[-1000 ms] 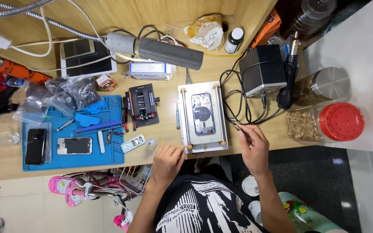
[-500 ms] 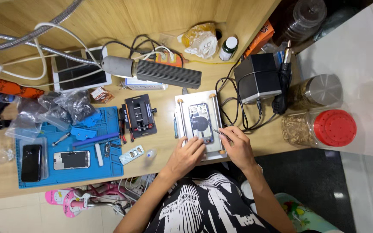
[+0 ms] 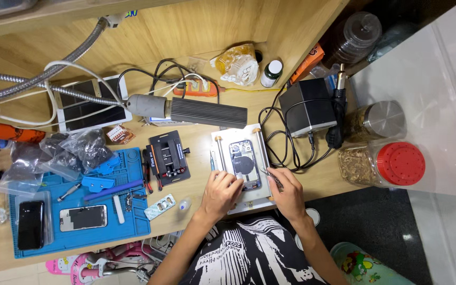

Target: The person uses tweezers to remove a small component from a disassembled mobile phone chassis. They then apply a liquid from a small bottle to the interior of the chassis and continue to manipulate internal parts with the tweezers.

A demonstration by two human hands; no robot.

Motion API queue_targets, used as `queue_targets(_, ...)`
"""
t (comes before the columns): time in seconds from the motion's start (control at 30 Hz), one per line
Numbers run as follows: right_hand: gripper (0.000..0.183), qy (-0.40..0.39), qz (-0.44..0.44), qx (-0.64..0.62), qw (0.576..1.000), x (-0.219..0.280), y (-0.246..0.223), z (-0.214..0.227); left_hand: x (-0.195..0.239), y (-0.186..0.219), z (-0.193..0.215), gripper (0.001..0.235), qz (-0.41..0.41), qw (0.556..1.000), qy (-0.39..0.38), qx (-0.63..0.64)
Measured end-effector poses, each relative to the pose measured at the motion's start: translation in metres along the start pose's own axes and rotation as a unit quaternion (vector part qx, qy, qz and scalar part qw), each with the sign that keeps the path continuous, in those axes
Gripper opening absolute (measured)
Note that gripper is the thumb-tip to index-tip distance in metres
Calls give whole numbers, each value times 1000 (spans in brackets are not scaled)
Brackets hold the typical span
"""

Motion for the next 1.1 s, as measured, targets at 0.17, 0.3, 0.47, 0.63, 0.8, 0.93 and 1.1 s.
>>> queue_targets(0.17,25,-12,-43,7,999,-16,5,-8,2,-21,11,14,70,996,47,1)
queue_targets(0.3,26,-17,-41,9,999,-30,4,-10,2,-34,10,15,122,989,78,4)
queue_targets(0.47,25,-31,-18,3,999,-42,-1,-14,-6,-38,6,19,130,988,85,-4)
queue_targets(0.63,25,-73,0,2,997,-54,0,-22,-16,-37,7,20,124,987,96,-30)
queue_targets(0.8,23,-105,38,-1,994,-62,-6,-26,-21,-35,9,23,128,987,85,-44)
queue_targets(0.93,22,-117,60,3,991,-68,-7,-28,-20,-33,5,22,125,988,79,-41)
queue_targets(1.1,21,-109,55,9,993,-68,-5,-30,-19,-40,-2,28,111,990,52,-66)
Point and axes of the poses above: each hand's wrist, its own x-axis away from the middle knuckle, its own z-axis out of the back of the hand, y = z × x, the point moved 9 cm from there along -x, towards the middle knuckle, and after that the axes turned 4 degrees about -z, right-handed, at the moved point
